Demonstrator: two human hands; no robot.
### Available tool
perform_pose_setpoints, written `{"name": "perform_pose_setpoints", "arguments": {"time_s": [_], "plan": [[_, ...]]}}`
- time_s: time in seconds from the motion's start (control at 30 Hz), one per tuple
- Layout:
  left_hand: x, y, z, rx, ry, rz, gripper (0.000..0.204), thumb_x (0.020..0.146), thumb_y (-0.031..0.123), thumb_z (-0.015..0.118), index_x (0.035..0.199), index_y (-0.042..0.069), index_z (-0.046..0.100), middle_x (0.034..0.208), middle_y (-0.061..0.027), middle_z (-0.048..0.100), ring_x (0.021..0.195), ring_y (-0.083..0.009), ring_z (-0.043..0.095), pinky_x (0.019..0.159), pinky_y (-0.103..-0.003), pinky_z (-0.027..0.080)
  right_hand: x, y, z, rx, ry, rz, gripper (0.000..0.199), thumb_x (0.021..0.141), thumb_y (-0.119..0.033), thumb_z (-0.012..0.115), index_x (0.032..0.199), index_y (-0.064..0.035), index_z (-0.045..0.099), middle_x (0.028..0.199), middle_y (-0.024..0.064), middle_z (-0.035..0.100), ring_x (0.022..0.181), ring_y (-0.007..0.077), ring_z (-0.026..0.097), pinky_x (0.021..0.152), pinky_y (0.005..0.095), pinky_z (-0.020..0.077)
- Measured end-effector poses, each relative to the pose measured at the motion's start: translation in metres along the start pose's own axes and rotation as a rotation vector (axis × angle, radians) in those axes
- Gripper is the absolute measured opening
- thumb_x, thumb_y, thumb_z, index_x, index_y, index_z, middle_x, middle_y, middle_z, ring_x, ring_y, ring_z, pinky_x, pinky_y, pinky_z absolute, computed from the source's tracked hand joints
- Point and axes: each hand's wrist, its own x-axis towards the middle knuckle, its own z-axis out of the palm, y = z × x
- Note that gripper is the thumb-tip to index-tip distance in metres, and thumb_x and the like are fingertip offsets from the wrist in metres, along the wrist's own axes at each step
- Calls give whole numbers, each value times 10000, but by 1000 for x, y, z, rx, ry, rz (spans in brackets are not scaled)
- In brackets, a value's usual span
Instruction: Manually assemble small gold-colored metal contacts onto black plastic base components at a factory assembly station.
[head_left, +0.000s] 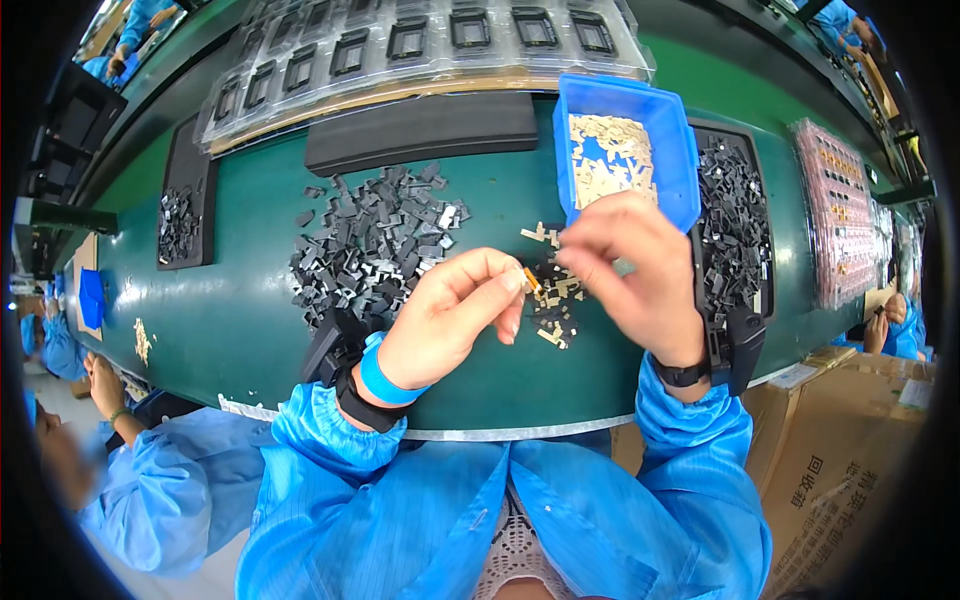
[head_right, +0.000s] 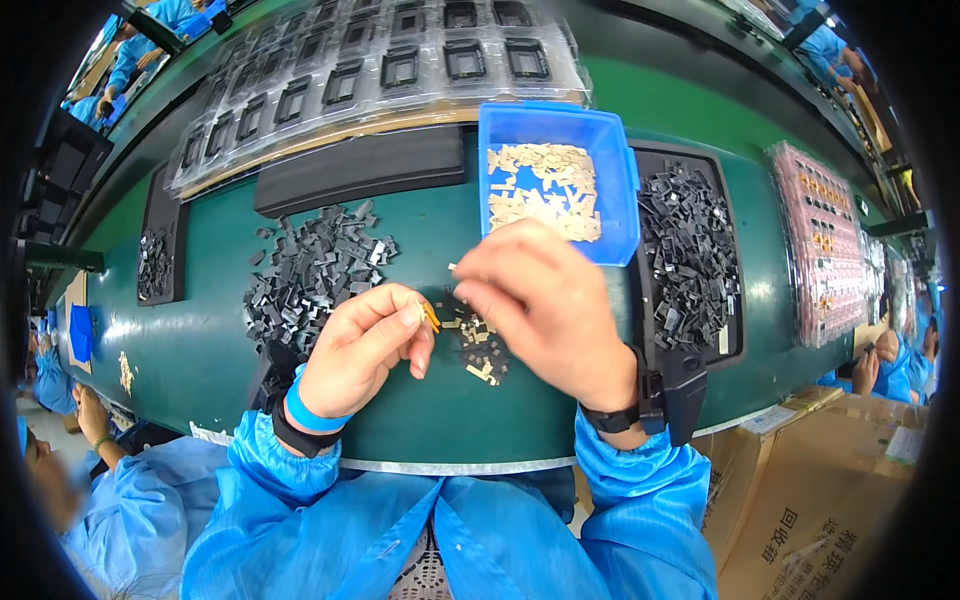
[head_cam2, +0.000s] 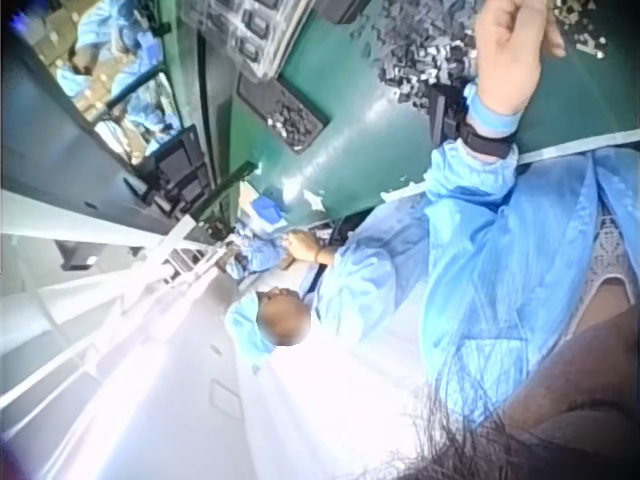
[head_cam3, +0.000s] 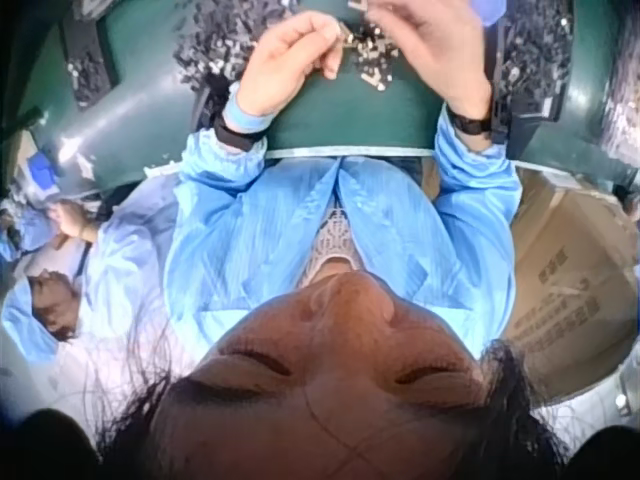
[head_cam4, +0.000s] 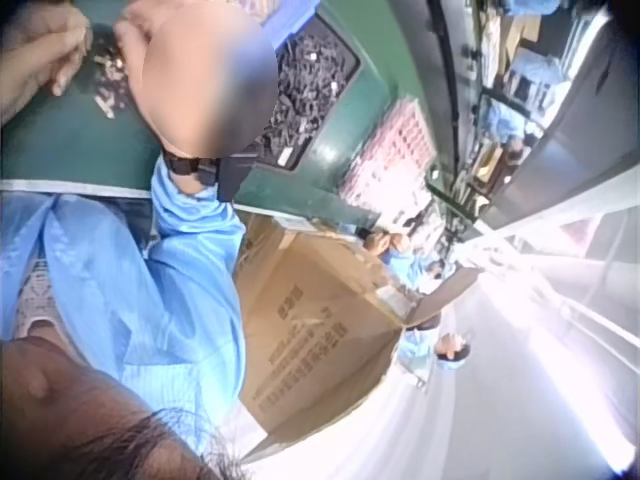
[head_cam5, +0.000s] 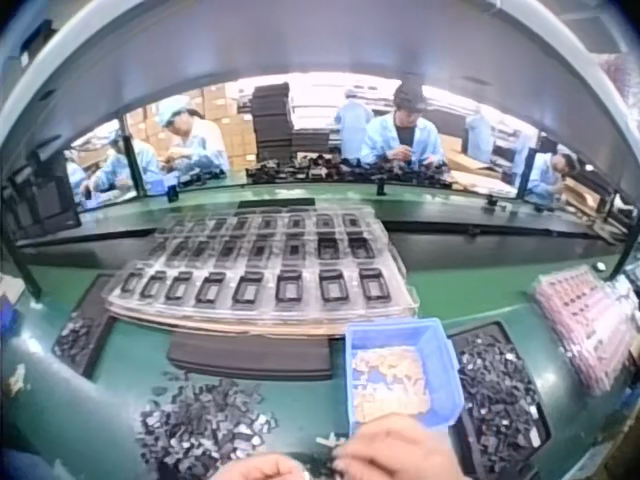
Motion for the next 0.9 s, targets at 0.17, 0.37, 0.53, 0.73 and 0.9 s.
{"name": "perform_pose_setpoints", "arguments": {"time_s": [0.17, 0.37, 0.53, 0.73, 0.9], "plan": [[-2, 6, 1, -150, -58, -107, 179, 922, 162, 454, 857, 13, 528, 706, -62, 541, 607, -128, 515, 569, -250, 430, -3, 1, 9, 47, -89, -132, 162, 681, -1, 688, 823, -38, 619, 871, 84, 496, 716, 196, 566, 584, 284, 475], [-2, 7, -1, -225, -123, -198, 176, 924, 167, 455, 839, 26, 519, 689, -47, 529, 595, -126, 502, 561, -251, 419, -2, 3, 13, 84, -110, -181, 179, 677, -8, 696, 831, -45, 614, 863, 77, 489, 695, 188, 551, 574, 277, 470], [-3, 5, -7, -237, -185, -190, 148, 913, 169, 488, 931, 31, 538, 715, -10, 543, 610, -84, 524, 564, -228, 446, -3, 6, 15, 98, -149, -192, 200, 685, -2, 690, 857, -50, 601, 870, 81, 470, 714, 198, 525, 589, 274, 455], [1, 7, -2, -32, 24, 56, 112, 848, 69, 589, 941, 14, 559, 749, -41, 527, 617, -108, 543, 549, -217, 459, -7, 8, 16, 151, -92, -191, 191, 695, 4, 678, 849, -67, 591, 899, 94, 452, 803, 228, 497, 696, 308, 441], [-4, -4, -3, 284, 34, 468, 120, 745, -36, 667, 844, -13, 602, 912, -78, 499, 773, -138, 569, 642, -239, 482, -9, 3, 22, 214, -53, -202, 166, 704, -25, 683, 832, -77, 591, 923, 101, 445, 849, 241, 496, 759, 323, 443]]}}
